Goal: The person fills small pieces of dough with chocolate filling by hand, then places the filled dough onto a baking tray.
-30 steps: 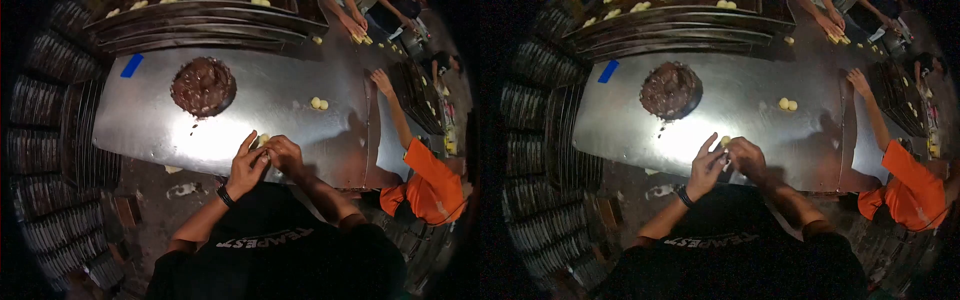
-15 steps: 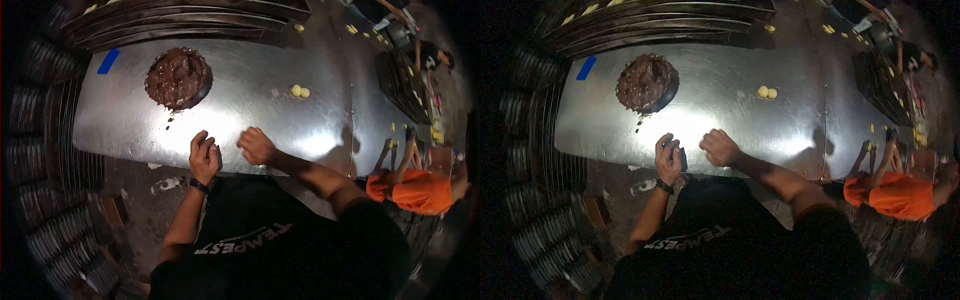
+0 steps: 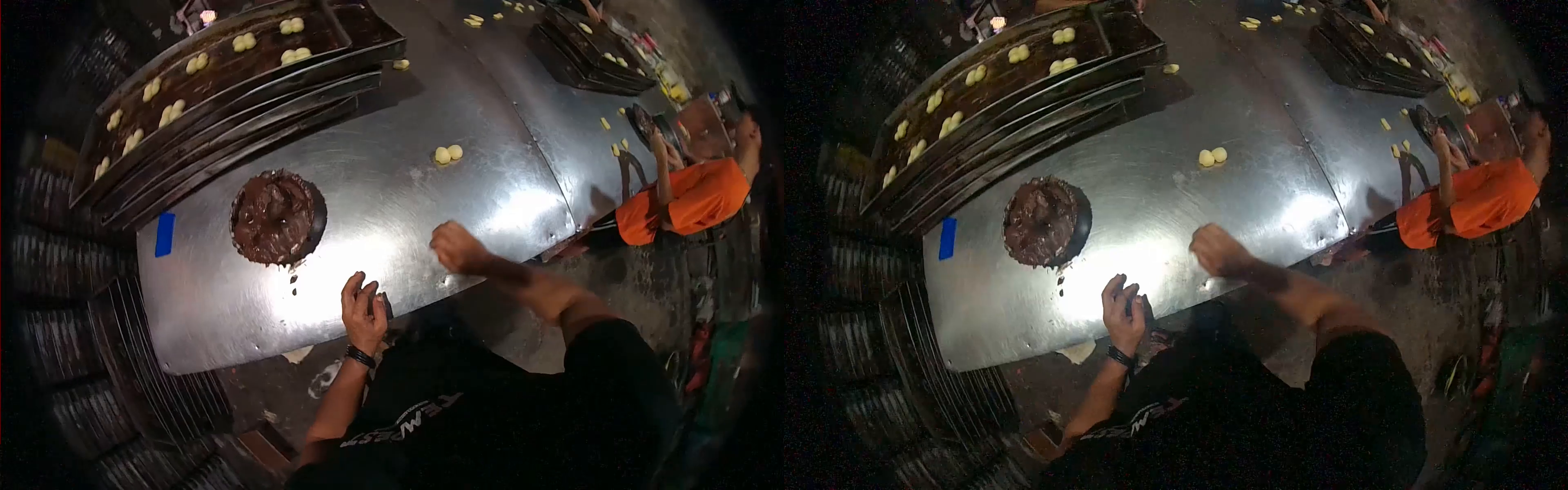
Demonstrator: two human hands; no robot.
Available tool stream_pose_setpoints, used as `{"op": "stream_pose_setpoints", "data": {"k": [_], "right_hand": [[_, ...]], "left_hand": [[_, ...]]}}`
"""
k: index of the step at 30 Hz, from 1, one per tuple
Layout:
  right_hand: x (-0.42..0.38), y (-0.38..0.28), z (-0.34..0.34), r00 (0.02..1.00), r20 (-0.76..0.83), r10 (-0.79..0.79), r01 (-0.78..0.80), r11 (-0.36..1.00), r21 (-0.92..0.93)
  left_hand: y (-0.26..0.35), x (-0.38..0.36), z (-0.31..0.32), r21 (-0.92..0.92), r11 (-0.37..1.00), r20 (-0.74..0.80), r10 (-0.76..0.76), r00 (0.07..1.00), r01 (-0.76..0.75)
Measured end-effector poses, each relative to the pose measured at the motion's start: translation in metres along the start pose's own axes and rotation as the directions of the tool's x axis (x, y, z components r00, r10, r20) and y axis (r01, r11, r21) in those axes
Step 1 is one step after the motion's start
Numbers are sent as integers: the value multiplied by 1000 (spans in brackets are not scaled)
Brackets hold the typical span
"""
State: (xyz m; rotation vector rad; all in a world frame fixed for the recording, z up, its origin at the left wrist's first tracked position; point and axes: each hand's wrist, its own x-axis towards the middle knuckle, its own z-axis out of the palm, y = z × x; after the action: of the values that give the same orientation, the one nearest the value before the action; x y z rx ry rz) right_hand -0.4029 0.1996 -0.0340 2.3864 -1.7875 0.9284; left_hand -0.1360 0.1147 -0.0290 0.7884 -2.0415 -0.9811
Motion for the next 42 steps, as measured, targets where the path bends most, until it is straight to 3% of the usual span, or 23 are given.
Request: {"op": "stream_pose_setpoints", "data": {"k": [2, 5, 6, 8, 9, 11, 12, 14, 15, 17, 20, 21, 24, 26, 28, 30, 32, 35, 37, 39, 40, 41, 42], "right_hand": [[13, 18, -5, 965, -33, 261, -262, 940, -217], [18, 25, 27, 905, -124, 407, -417, 906, -67], [25, 1, 7, 891, -107, 440, -433, 897, 88], [13, -9, -19, 952, 84, 294, -300, 950, 82], [14, 3, -30, 893, 259, 369, -426, 879, 215], [17, 36, -49, 682, 621, 387, -686, 632, 360], [28, 68, -60, 548, 769, 330, -831, 111, 545], [68, 123, -75, 676, 557, 482, -727, 312, 612], [93, 139, -88, 703, 418, 576, -683, 380, 623], [118, 193, -70, 709, 315, 630, -692, 537, 483], [129, 228, -57, 728, 566, 386, -491, 870, 39], [146, 230, -64, 584, 678, 448, -641, 766, 46], [179, 261, -81, 505, 731, 458, -860, 342, 380], [194, 325, -57, 704, 337, 626, -709, 653, 268], [207, 354, -49, 642, -95, 760, -743, 649, 163], [223, 399, -24, 492, -161, 855, -867, 497, -9], [238, 401, -17, 529, -207, 823, -848, 520, -100], [252, 424, 23, 435, -381, 816, -884, 467, -10], [243, 446, 41, 494, -317, 809, -584, 579, 569], [234, 393, 20, 436, -475, 765, -267, 613, 743], [228, 348, -14, 477, -374, 795, -346, 562, 752], [216, 308, -42, 464, -114, 878, -414, 329, 849], [201, 269, -57, 531, -44, 846, -421, 309, 853]], "left_hand": [[5, 1, 2, -65, 995, -8, -71, 997, 70], [5, 1, 6, 24, 997, -33, -78, 996, 79], [8, 2, 8, 19, 992, -64, -120, 991, 122], [11, 7, 12, 57, 986, -127, -150, 980, 158], [7, 7, 17, 75, 986, -164, -138, 977, 152], [10, 9, 31, 66, 973, -239, -198, 951, 219], [14, 12, 36, 150, 965, -265, -169, 949, 214], [19, 19, 43, 318, 921, -277, -135, 951, 223], [19, 22, 46, 342, 913, -297, -118, 947, 221], [21, 24, 48, 393, 894, -326, -86, 942, 218], [15, 21, 49, 458, 845, -324, -131, 937, 276], [16, 20, 48, 422, 840, -321, -214, 923, 341], [13, 19, 48, 440, 829, -313, -218, 924, 345], [11, 18, 49, 438, 843, -315, -183, 931, 314], [15, 23, 50, 456, 839, -310, -162, 937, 296], [14, 24, 53, 491, 799, -328, -199, 924, 347], [21, 29, 51, 539, 769, -307, -202, 930, 345], [17, 27, 52, 521, 769, -322, -225, 920, 370], [21, 27, 51, 465, 782, -358, -264, 896, 416], [24, 28, 49, 422, 803, -417, -241, 877, 421], [24, 30, 47, 402, 813, -443, -231, 866, 422], [33, 38, 52, 85, 865, -523, -384, 761, 494], [27, 36, 53, 31, 871, -479, -417, 772, 490]]}}
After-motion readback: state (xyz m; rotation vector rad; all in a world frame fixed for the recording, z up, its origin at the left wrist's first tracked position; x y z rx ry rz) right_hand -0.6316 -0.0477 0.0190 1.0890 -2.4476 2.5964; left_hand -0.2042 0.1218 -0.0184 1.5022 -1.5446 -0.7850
